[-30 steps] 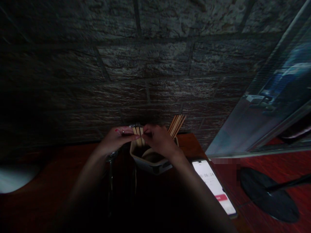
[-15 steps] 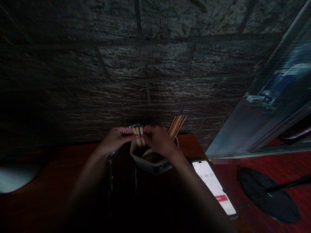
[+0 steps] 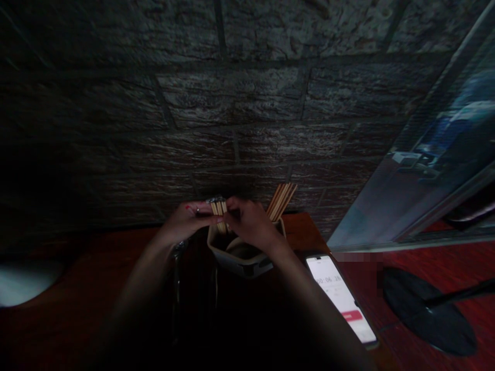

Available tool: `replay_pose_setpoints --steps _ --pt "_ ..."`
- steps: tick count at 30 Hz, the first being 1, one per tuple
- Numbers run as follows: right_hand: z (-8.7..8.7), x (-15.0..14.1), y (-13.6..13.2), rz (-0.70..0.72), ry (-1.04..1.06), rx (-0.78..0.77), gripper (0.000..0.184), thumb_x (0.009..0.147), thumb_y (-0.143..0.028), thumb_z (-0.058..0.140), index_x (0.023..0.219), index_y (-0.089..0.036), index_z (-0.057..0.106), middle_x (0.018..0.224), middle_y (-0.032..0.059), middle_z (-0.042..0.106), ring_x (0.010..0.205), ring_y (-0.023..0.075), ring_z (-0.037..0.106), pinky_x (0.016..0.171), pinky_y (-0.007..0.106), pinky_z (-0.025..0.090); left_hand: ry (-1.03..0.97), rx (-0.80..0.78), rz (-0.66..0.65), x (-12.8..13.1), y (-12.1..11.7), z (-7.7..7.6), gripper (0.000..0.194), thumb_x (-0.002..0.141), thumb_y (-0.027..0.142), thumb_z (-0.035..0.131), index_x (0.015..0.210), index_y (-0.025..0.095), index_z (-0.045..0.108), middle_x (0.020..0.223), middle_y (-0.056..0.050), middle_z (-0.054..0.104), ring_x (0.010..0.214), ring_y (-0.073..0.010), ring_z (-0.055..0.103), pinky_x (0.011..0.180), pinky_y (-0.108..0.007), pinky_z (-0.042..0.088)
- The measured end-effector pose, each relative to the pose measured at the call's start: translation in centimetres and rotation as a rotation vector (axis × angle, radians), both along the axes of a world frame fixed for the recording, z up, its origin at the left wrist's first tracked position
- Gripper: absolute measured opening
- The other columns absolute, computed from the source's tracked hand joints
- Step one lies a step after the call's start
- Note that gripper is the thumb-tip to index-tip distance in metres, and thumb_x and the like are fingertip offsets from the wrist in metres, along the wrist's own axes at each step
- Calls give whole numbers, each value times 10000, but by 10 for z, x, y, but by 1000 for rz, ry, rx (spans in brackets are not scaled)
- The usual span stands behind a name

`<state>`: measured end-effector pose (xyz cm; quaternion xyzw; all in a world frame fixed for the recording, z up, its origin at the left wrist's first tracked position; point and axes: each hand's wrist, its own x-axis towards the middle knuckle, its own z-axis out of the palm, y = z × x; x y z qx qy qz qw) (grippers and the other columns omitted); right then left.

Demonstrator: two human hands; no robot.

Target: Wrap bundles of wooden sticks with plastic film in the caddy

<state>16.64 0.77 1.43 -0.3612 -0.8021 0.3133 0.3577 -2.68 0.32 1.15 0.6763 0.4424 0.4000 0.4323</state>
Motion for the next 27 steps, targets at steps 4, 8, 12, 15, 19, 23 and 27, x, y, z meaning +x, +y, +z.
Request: replay_pose_setpoints --steps 4,8,12,15,19,23,27 --pt "-2 -3 -1 -19 4 32 197 892 -240 546 1068 -214 629 989 25 728 741 128 670 685 237 483 -12 25 -13 1 1 -2 238 715 225 754 941 150 738 947 -73 775 905 -215 719 866 -339 538" --pt "-3 -8 -2 -65 5 25 206 882 -279 580 1070 -212 629 976 33 728 730 135 667 646 232 473 0 28 -27 -2 0 -3 264 733 213 739 990 154 728 952 -64 773 900 -212 719 858 -335 542" --pt "-4 -9 0 -63 19 36 150 894 -266 564 1011 -211 641 889 13 721 701 128 657 640 226 460 22 49 -46 -10 -2 1 274 733 245 760 990 156 723 1000 -63 764 939 -200 708 883 -317 538" --pt "-6 -8 2 -58 15 45 144 901 -269 555 1000 -215 646 873 7 716 686 120 650 632 221 449 45 116 67 -15 -4 4 235 746 291 758 940 162 726 976 -56 764 922 -187 705 871 -307 544" --pt "-7 -5 2 -42 10 22 149 910 -288 551 1011 -217 635 845 2 719 633 111 635 611 221 442 59 163 91 -15 -4 5 184 787 297 716 922 171 725 956 -48 765 902 -175 706 862 -307 552" --pt "-7 -5 2 -31 35 5 143 911 -297 553 1003 -215 627 854 3 721 614 104 631 617 224 449 32 172 90 -11 -3 3 186 779 287 720 925 173 714 958 -49 767 894 -173 712 853 -311 564" --pt "-7 -5 3 -29 46 15 128 908 -270 551 978 -208 638 796 -2 709 619 108 629 643 234 458 -7 180 123 -10 -3 2 213 783 297 719 954 171 711 980 -52 766 916 -177 712 868 -316 565"
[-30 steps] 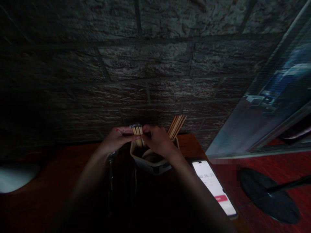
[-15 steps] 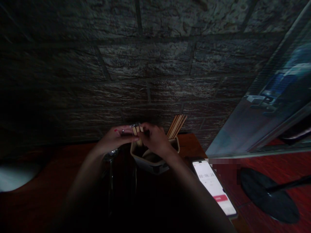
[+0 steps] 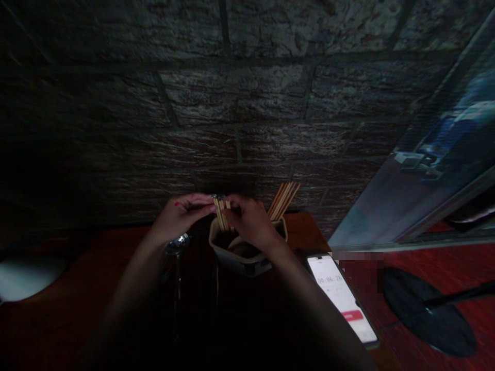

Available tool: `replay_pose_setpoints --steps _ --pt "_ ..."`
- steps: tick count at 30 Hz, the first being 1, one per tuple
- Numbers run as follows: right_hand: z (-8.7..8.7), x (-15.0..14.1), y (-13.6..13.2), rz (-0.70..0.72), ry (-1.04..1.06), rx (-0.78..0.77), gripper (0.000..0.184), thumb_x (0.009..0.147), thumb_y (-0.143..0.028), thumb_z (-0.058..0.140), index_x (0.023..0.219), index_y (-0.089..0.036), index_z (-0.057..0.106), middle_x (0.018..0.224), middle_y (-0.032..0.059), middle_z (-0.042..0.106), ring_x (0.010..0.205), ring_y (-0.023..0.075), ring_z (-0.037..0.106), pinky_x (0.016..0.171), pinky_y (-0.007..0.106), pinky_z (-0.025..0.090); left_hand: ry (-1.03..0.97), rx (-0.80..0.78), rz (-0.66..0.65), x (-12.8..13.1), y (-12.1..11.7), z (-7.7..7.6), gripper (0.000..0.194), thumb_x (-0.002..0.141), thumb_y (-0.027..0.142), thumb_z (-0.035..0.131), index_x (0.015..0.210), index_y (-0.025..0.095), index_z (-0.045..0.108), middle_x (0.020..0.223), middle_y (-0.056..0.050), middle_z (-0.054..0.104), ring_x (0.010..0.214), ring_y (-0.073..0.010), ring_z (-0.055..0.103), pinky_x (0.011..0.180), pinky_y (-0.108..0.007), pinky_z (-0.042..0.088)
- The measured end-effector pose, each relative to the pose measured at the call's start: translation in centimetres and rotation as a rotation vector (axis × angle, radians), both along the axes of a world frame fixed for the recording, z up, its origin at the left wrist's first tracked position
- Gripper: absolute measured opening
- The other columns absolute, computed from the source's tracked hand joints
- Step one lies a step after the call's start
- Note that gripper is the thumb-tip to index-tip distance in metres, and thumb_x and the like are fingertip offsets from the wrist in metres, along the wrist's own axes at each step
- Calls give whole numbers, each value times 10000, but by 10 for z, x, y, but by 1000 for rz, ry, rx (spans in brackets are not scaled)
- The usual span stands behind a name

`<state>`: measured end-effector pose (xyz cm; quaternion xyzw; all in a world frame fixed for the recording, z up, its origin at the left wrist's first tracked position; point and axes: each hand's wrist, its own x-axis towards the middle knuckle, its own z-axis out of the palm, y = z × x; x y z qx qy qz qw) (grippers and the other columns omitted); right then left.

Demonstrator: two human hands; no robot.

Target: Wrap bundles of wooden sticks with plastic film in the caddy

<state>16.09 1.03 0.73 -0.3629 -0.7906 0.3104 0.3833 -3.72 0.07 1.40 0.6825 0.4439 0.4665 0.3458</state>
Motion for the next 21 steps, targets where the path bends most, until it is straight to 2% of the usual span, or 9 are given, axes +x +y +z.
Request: replay_pose_setpoints --steps 7,21 --pt "2 0 1 4 -15 -22 126 899 -277 564 956 -203 648 787 3 720 641 116 638 640 235 456 49 -23 -63 1 1 1 176 823 258 673 968 162 702 1006 -61 759 930 -160 703 886 -303 550" --pt "5 1 -2 -32 -40 11 131 883 -261 580 944 -182 665 733 5 696 625 116 618 606 225 422 100 -6 -87 -3 3 0 199 805 275 693 962 153 706 979 -63 762 906 -177 710 863 -327 563"
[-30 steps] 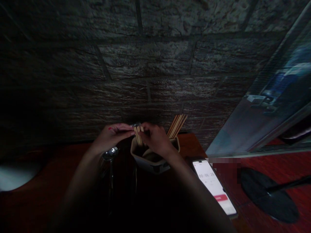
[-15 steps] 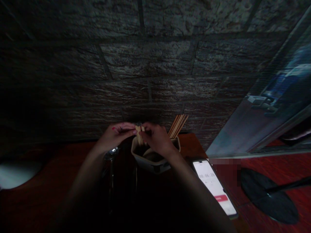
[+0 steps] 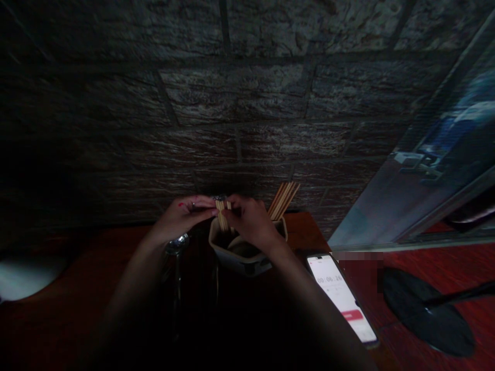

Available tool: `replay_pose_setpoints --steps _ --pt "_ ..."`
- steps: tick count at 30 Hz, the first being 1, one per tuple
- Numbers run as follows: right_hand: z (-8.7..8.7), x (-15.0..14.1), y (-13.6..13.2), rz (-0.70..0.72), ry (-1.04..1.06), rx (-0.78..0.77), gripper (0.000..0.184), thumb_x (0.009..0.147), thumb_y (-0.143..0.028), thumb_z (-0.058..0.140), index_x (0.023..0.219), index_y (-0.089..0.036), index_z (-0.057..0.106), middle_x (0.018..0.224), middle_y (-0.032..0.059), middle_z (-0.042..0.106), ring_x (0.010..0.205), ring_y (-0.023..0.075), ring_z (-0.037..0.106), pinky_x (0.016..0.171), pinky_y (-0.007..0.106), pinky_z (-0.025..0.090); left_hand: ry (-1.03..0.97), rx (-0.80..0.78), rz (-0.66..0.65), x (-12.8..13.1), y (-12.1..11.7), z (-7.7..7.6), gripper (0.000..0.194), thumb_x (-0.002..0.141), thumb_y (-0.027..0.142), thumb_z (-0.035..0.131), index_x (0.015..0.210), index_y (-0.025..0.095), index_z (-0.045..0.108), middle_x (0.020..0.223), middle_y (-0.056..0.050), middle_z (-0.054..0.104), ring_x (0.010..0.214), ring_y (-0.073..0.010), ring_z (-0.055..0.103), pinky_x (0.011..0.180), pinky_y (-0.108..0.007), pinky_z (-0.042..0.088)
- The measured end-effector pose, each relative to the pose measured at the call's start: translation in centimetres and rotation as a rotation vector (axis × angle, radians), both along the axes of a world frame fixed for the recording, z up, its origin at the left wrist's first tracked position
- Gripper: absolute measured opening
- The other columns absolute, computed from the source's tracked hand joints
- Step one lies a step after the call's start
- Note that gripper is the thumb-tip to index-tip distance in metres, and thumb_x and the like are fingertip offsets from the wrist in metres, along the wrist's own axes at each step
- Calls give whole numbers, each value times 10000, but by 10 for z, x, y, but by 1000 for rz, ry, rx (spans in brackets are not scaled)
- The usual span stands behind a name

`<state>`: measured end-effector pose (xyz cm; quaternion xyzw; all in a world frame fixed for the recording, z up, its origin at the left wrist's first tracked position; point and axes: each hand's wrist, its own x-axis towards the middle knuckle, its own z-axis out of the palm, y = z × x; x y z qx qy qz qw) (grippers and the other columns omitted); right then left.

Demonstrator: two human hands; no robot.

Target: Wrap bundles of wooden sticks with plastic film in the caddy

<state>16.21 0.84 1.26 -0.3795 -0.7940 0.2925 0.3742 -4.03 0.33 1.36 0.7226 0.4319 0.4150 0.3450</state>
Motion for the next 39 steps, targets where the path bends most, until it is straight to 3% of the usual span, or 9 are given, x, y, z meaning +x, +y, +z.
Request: replay_pose_setpoints --steps 26,39 --pt "3 -2 -2 -25 -9 6 128 877 -239 598 964 -179 669 636 -13 682 559 114 630 579 221 432 2 5 23 1 0 -1 160 804 254 688 934 161 705 938 -50 759 878 -161 706 857 -322 559" --pt "3 -2 -2 -34 -21 -14 122 883 -277 590 954 -196 647 741 6 728 600 123 651 595 232 447 -44 -15 -6 2 -1 0 162 778 245 719 917 165 694 922 -41 762 868 -157 710 839 -307 563"
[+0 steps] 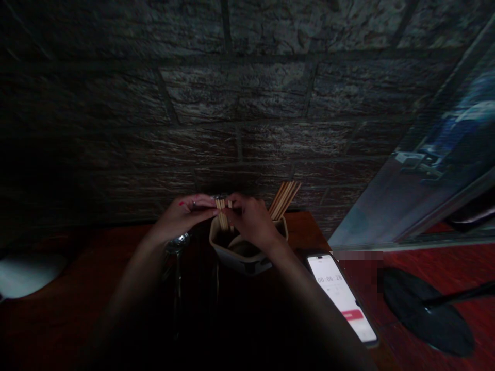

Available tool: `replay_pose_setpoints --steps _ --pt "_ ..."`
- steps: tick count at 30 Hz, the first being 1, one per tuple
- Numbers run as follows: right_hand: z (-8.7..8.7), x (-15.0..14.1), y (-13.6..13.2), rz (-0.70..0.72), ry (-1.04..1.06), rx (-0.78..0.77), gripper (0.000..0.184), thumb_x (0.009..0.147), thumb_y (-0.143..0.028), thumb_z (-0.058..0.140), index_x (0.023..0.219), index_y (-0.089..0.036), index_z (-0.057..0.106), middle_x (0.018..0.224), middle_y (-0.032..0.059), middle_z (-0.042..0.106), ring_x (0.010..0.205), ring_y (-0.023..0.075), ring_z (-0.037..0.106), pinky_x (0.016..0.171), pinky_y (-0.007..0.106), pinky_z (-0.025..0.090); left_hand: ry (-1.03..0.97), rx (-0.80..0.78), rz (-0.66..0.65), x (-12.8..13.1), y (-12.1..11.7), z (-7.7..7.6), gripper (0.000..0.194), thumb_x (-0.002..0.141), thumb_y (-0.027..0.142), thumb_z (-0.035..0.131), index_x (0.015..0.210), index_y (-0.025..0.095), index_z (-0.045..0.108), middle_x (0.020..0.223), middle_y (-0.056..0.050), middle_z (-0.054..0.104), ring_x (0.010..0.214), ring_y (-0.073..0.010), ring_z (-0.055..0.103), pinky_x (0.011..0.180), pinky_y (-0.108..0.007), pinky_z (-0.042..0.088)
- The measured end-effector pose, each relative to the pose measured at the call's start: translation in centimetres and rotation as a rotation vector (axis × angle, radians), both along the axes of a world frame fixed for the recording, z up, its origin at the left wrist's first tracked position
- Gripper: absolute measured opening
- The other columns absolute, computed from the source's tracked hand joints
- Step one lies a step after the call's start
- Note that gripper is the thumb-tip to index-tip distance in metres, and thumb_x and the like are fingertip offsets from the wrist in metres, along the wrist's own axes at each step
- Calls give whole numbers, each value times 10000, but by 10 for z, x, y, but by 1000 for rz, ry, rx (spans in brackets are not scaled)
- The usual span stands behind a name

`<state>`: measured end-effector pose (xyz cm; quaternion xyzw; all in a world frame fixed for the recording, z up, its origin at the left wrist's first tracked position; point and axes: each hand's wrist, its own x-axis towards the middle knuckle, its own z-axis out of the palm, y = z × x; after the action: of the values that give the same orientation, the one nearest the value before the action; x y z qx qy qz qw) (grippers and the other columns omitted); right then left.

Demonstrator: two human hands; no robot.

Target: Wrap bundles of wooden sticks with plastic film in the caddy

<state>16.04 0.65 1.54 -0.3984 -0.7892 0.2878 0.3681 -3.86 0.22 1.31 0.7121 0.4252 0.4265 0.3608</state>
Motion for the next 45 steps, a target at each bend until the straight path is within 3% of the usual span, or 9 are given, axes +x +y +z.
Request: replay_pose_setpoints --steps 10,30,45 --pt "0 0 0 13 7 -19 129 885 -258 574 969 -199 652 736 6 726 598 125 648 598 245 456 -12 -71 10 4 -3 2 198 752 225 734 934 161 688 950 -53 763 895 -177 714 868 -342 558" --pt "5 8 -2 19 -44 6 251 847 -240 624 1087 -178 665 681 -2 706 585 122 621 587 231 428 -44 -56 26 7 -3 1 266 722 190 749 972 160 664 932 -48 765 909 -190 714 869 -349 554" --pt "2 6 1 14 -35 51 112 880 -234 565 910 -180 658 688 0 692 608 124 623 603 235 413 -13 -37 31 10 -2 0 189 769 252 721 929 154 706 949 -63 770 871 -185 719 860 -337 563"
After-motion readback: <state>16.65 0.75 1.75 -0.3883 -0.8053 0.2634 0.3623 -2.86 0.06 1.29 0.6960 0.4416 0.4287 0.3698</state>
